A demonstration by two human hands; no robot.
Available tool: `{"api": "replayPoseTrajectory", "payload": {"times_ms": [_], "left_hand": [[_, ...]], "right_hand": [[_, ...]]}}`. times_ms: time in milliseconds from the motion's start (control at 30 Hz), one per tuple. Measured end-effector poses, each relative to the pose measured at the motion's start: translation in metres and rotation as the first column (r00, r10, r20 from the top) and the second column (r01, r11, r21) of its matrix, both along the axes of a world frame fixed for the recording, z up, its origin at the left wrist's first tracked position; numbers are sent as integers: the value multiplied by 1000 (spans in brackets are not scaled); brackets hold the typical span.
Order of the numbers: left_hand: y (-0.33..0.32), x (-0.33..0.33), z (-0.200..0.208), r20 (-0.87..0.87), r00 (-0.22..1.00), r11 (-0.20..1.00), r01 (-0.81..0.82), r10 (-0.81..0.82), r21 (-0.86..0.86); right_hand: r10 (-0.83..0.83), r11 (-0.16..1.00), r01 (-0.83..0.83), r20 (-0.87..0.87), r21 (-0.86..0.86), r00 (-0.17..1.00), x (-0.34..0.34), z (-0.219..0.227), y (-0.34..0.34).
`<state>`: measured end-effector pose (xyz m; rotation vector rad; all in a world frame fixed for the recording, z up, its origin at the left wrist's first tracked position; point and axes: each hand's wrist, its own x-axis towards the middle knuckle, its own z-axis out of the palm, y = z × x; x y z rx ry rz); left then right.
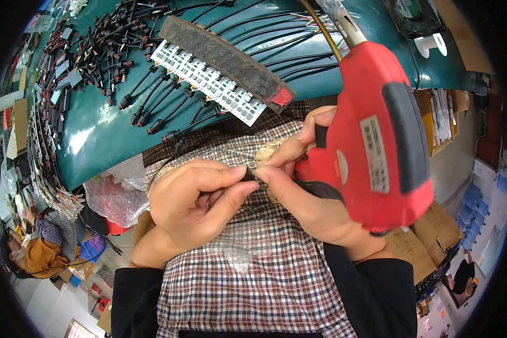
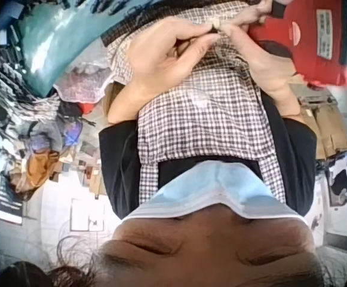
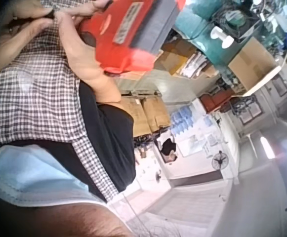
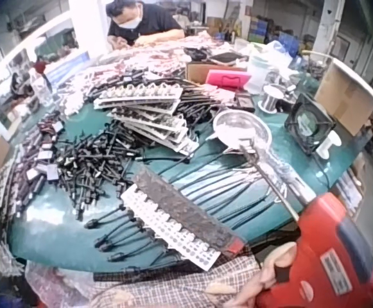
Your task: The person solders wire harnesses onto circuit boards using a soldering gun.
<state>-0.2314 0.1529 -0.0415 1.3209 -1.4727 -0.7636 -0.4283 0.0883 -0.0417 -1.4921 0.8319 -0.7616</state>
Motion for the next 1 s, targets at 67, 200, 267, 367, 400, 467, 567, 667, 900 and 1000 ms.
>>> {"api": "replayPoseTrajectory", "payload": {"times_ms": [67, 200, 267, 367, 400, 467, 567, 667, 900, 1000], "left_hand": [[0, 0, 0, -3, 1000, 1000, -10, 10, 13], [6, 6, -5, -10, 993, 985, -112, 114, 131], [8, 3, -16, -190, 972, 966, -92, 140, 240], [2, -8, -23, -278, 945, 978, -132, 173, 162], [1, -9, -24, -279, 945, 979, -129, 170, 157], [1, -10, -25, -287, 938, 971, -141, 193, 191], [0, -13, -18, -421, 890, 943, -31, 177, 331], [-1, -10, -19, -546, 828, 917, 111, 129, 384], [-5, 1, -23, -825, 527, 789, 409, 204, 457], [-4, -4, -20, -816, 544, 796, 398, 195, 455]], "right_hand": [[-60, 988, 58, -9, -145, 998, 5, -2, 1], [-495, 867, 488, 64, 98, 866, 12, -7, 1], [-426, 905, 426, 34, 12, 904, 7, -3, -2], [-230, 968, 224, 44, 113, 972, 13, 5, 2], [-187, 977, 187, -9, 104, 982, 14, 5, 4], [-128, 988, 131, -43, 77, 991, 14, 3, 4], [-136, 985, 130, 49, 110, 989, 19, 0, 2], [-104, 988, 94, 78, 126, 992, 15, -2, 1], [-101, 982, 75, 147, 172, 984, 15, -3, -1], [-149, 966, 105, 179, 234, 972, 15, -5, 0]]}}
